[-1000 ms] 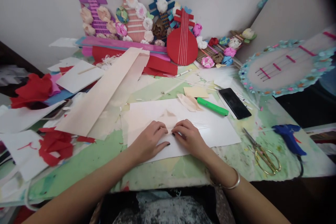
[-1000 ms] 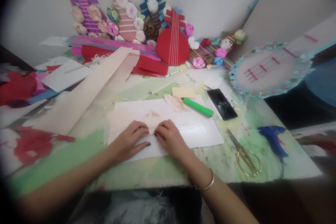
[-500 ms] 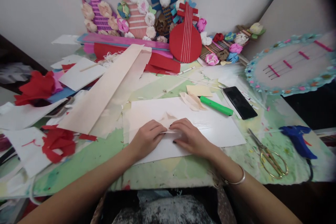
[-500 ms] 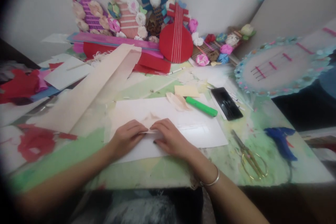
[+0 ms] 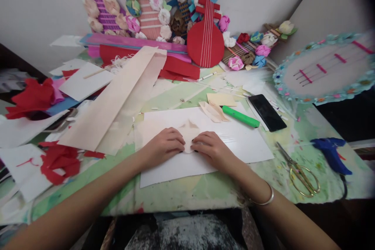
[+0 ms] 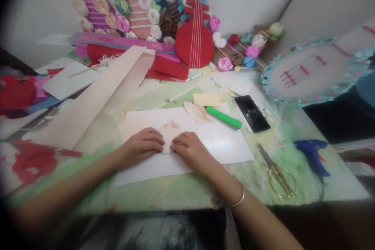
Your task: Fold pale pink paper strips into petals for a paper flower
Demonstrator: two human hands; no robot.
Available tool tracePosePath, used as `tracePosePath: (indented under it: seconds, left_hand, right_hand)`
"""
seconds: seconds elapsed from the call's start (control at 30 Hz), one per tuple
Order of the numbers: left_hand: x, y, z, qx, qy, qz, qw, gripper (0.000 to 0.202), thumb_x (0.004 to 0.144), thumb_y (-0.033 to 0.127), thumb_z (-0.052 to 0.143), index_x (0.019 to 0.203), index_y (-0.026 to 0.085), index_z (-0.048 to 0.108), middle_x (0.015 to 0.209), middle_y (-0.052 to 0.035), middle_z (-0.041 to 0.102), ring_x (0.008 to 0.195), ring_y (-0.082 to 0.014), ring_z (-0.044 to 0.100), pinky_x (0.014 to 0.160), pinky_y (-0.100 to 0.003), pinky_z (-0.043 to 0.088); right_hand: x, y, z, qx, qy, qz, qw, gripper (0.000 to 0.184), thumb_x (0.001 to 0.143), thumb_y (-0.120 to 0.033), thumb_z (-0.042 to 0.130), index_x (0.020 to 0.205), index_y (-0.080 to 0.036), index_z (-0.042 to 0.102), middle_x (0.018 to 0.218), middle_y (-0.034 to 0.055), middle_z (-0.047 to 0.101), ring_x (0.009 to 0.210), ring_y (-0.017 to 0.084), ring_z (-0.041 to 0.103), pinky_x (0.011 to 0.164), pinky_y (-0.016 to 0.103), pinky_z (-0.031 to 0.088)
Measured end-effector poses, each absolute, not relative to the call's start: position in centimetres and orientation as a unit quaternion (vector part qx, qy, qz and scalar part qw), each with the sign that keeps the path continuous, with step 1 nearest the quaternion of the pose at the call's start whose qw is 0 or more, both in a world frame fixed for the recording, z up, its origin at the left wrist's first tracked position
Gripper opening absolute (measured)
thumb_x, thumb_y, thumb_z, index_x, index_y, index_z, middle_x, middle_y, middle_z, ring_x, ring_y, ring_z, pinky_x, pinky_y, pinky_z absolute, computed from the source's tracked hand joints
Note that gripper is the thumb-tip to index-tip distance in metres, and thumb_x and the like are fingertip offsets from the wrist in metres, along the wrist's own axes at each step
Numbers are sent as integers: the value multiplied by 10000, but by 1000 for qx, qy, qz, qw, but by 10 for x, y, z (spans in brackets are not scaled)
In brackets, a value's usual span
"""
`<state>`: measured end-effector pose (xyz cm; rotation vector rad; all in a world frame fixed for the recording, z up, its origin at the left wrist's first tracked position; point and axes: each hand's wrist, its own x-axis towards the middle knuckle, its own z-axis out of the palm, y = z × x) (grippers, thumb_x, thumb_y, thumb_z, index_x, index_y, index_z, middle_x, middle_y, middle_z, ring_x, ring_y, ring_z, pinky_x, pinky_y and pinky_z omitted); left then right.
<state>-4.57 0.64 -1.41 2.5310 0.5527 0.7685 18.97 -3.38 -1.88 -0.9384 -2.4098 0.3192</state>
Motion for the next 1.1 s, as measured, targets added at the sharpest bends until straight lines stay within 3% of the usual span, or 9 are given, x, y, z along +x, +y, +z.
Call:
tracePosePath:
  seconds: [0.3,0.53,0.83,0.97,1.1]
  left_hand:
    - [-51,8,-15,904,226,223,286,225,940,153,439,923,199,659,923,-58,642,916,-182,529,837,-348,419]
    - [-43,5,-20,904,250,211,275,258,949,131,380,893,191,624,887,-46,613,895,-188,492,814,-347,376]
    - [-37,2,-12,864,351,199,301,109,871,133,514,935,186,585,874,-21,641,875,-180,543,789,-324,427]
    - [-36,1,-11,865,353,204,293,97,845,114,546,852,187,610,828,-5,648,845,-170,558,763,-303,429]
    - [-34,-1,-12,854,365,223,296,93,830,119,580,827,193,635,795,12,657,808,-156,570,757,-289,429]
  right_hand:
    - [191,-27,-23,-340,-879,164,290,338,853,-29,431,986,-233,665,894,75,593,873,213,500,753,393,460]
    - [183,-32,-23,-395,-847,206,290,349,887,-54,433,1181,-199,554,880,63,644,873,214,509,793,386,432]
    - [182,-34,-22,-407,-815,262,318,408,853,-16,493,1204,-225,513,877,11,699,897,191,549,845,379,408]
    - [183,-34,-23,-419,-807,265,321,344,840,-29,535,1119,-226,573,830,-1,702,900,188,561,842,379,403]
    - [182,-32,-24,-454,-791,249,328,174,822,-81,592,858,-223,684,818,28,645,859,180,563,793,349,429]
